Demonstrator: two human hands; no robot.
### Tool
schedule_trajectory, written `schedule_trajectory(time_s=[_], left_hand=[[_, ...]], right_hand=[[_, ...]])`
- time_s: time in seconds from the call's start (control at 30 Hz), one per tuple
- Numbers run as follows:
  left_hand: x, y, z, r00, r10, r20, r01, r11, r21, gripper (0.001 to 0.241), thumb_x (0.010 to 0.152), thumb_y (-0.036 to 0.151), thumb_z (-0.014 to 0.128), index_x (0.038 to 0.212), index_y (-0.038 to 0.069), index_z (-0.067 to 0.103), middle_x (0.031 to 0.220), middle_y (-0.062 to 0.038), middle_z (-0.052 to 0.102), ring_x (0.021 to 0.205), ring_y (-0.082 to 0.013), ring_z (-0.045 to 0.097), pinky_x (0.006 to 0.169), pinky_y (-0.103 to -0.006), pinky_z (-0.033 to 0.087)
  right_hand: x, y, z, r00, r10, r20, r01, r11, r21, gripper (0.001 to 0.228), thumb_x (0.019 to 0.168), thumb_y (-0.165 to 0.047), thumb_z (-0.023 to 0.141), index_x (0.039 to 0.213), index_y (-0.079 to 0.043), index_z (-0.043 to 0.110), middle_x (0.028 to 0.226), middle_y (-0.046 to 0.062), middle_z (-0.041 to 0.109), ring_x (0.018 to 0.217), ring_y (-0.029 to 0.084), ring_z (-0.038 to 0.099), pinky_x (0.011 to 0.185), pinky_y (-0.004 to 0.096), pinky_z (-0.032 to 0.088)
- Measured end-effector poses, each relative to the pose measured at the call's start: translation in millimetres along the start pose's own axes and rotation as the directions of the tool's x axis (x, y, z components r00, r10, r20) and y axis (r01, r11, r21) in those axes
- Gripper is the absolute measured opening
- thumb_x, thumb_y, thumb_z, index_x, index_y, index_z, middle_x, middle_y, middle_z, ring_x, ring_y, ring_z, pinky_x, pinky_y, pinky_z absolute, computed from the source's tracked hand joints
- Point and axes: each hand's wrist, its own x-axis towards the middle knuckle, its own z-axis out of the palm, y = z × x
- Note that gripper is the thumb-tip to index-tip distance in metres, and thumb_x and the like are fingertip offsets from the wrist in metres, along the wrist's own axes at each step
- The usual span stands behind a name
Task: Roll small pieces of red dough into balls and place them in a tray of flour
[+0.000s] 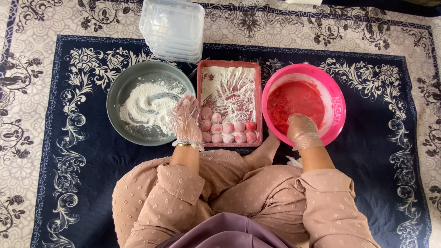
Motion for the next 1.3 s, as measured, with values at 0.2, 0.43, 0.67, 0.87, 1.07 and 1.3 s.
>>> schedule_trajectory(time_s=[0.2,0.43,0.67,0.87,1.07,1.3], left_hand=[[-2,5,4,0.999,-0.006,-0.048,0.007,1.0,0.018,0.028,0.094,0.012,0.07,0.123,0.01,0.071,0.125,-0.017,0.07,0.11,-0.0313,0.072,0.09,-0.0487,0.061],[-6,7,5,0.999,-0.026,0.033,0.027,0.999,-0.031,0.035,0.096,0.018,0.068,0.13,0.011,0.067,0.131,-0.015,0.067,0.12,-0.032,0.067,0.099,-0.0509,0.054],[87,-42,-38,0.472,-0.172,0.865,0.612,0.77,-0.182,0.056,0.077,0.01,0.084,0.128,0.017,0.065,0.104,-0.021,0.071,0.086,-0.0349,0.073,0.062,-0.0493,0.066],[-125,23,200,0.95,-0.31,-0.038,0.312,0.942,0.121,0.048,0.102,0.037,0.051,0.143,0.012,0.051,0.138,-0.024,0.058,0.121,-0.0419,0.061,0.105,-0.0548,0.047],[-160,38,205,0.936,-0.243,-0.256,0.284,0.949,0.139,0.037,0.083,0.007,0.08,0.119,0.006,0.072,0.106,-0.018,0.075,0.092,-0.0332,0.071,0.098,-0.0531,0.056],[-111,5,135,0.788,-0.228,-0.572,0.34,0.936,0.095,0.042,0.093,-0.001,0.068,0.133,-0.007,0.057,0.131,-0.042,0.055,0.113,-0.0585,0.06,0.097,-0.0585,0.054]], right_hand=[[10,13,19,0.991,0.125,0.054,-0.129,0.988,0.086,0.026,0.081,-0.012,0.061,0.102,-0.003,0.075,0.101,0.021,0.077,0.105,0.038,0.074,0.087,0.05,0.06],[-24,18,-21,0.966,0.157,-0.206,-0.08,0.937,0.339,0.028,0.082,-0.022,0.067,0.101,-0.001,0.067,0.098,0.025,0.071,0.101,0.045,0.069,0.088,0.053,0.057],[-79,-6,-89,0.721,0.344,-0.602,0.593,0.142,0.792,0.016,0.097,-0.011,0.075,0.11,-0.008,0.066,0.092,0.017,0.068,0.075,0.018,0.069,0.059,0.028,0.059],[-121,-121,-124,0.811,-0.292,-0.508,0.312,-0.518,0.796,0.041,0.091,-0.006,0.06,0.13,0.003,0.062,0.102,0.023,0.072,0.076,0.022,0.068,0.063,0.03,0.056],[-112,-155,-69,0.64,-0.479,-0.601,0.716,0.09,0.692,0.068,0.092,0.011,0.057,0.155,-0.003,0.036,0.141,0.025,0.057,0.108,0.038,0.069,0.09,0.047,0.059],[-108,-166,-91,0.579,-0.302,-0.758,0.813,0.288,0.506,0.07,0.089,-0.022,0.074,0.15,-0.007,0.044,0.12,0.024,0.062,0.096,0.035,0.062,0.084,0.048,0.055]])
